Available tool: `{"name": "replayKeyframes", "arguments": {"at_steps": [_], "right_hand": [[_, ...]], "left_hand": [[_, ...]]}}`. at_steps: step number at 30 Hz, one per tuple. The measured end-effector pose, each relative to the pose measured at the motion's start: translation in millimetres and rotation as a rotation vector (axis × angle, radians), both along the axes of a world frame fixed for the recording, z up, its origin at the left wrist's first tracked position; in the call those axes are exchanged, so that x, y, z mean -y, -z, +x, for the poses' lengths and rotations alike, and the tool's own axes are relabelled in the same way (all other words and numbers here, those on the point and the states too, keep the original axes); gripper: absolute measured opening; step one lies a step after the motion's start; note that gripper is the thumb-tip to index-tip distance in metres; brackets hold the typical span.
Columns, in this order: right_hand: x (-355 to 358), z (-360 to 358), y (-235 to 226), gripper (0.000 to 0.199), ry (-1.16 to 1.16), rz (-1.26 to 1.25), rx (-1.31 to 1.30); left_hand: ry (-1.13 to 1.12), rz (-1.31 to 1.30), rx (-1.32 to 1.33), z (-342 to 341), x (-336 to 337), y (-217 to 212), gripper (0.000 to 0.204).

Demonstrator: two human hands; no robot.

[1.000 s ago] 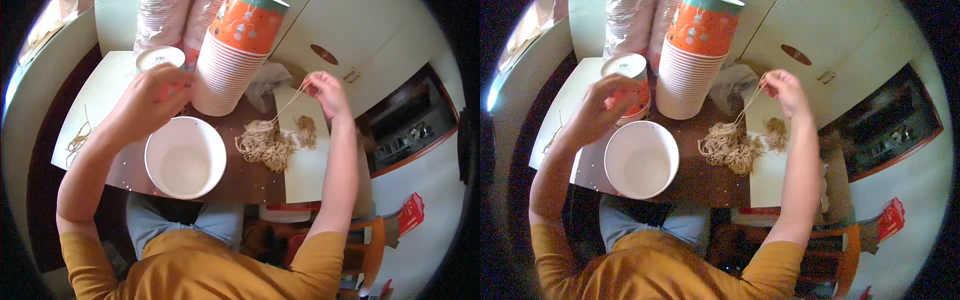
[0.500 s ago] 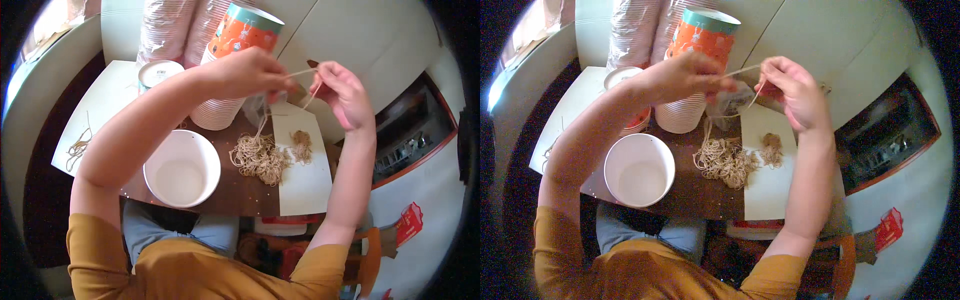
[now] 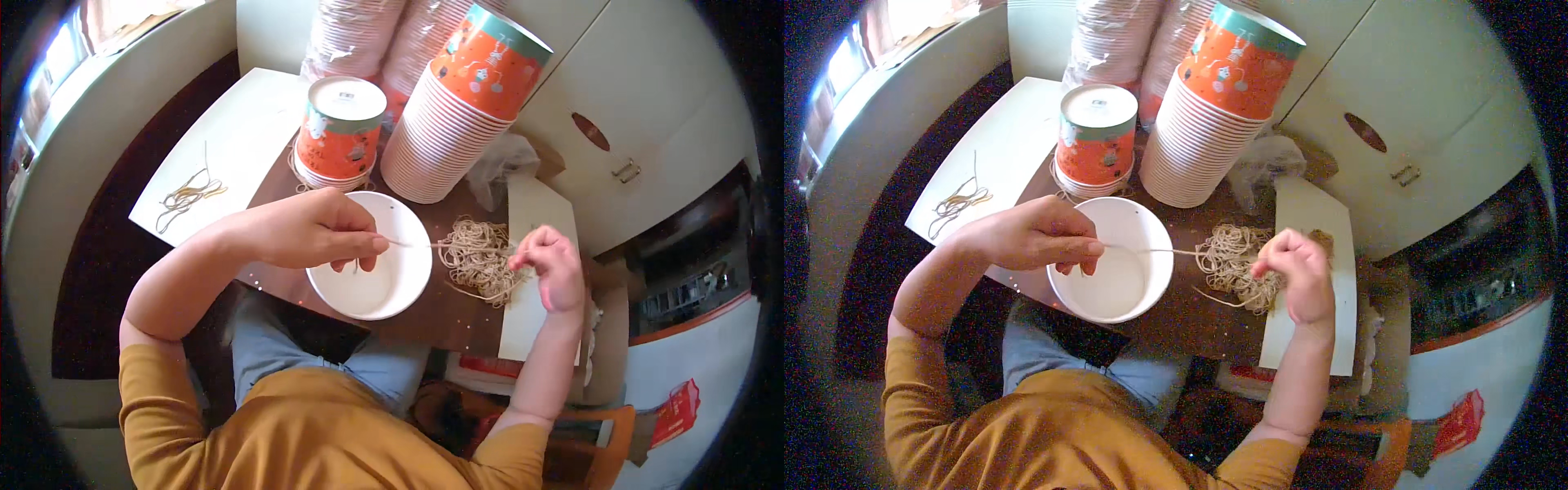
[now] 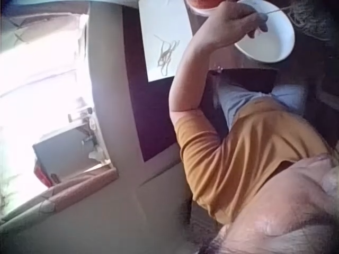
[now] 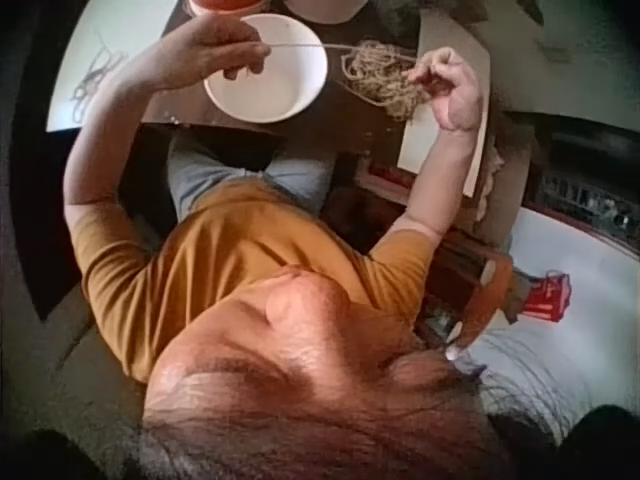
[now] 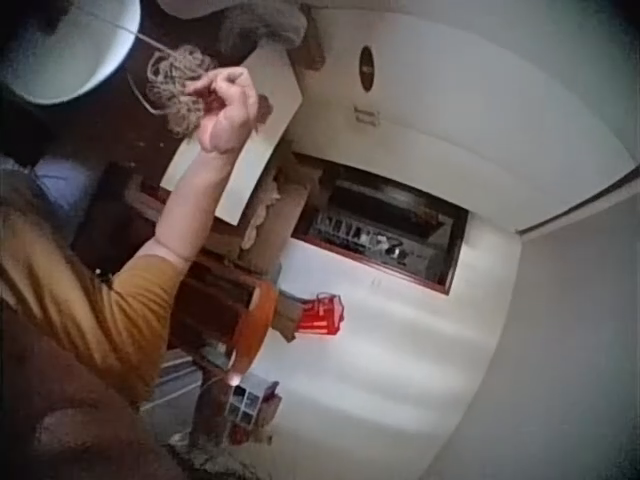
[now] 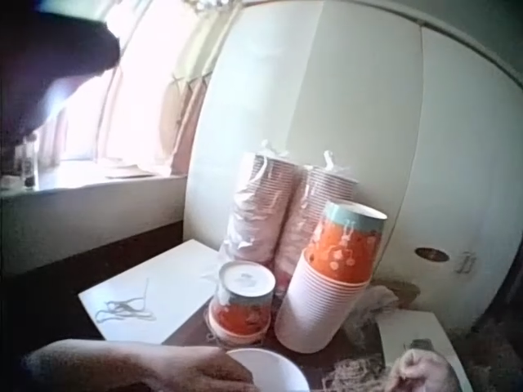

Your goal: The person is threading and tying string handles onto paper buckets.

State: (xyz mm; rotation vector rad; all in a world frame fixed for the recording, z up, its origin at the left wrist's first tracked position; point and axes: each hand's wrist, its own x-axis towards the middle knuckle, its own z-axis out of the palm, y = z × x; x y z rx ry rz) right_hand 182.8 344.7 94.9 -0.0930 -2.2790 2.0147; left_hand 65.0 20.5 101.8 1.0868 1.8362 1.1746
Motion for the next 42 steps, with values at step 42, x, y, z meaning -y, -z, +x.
{"name": "replayKeyframes", "arguments": {"at_steps": [42], "right_hand": [[149, -27, 40, 0.039, -0.487, -0.356, 0.241]], "left_hand": [[-0.225, 0.139, -0.625, 32, 21, 24, 0.011]]}}
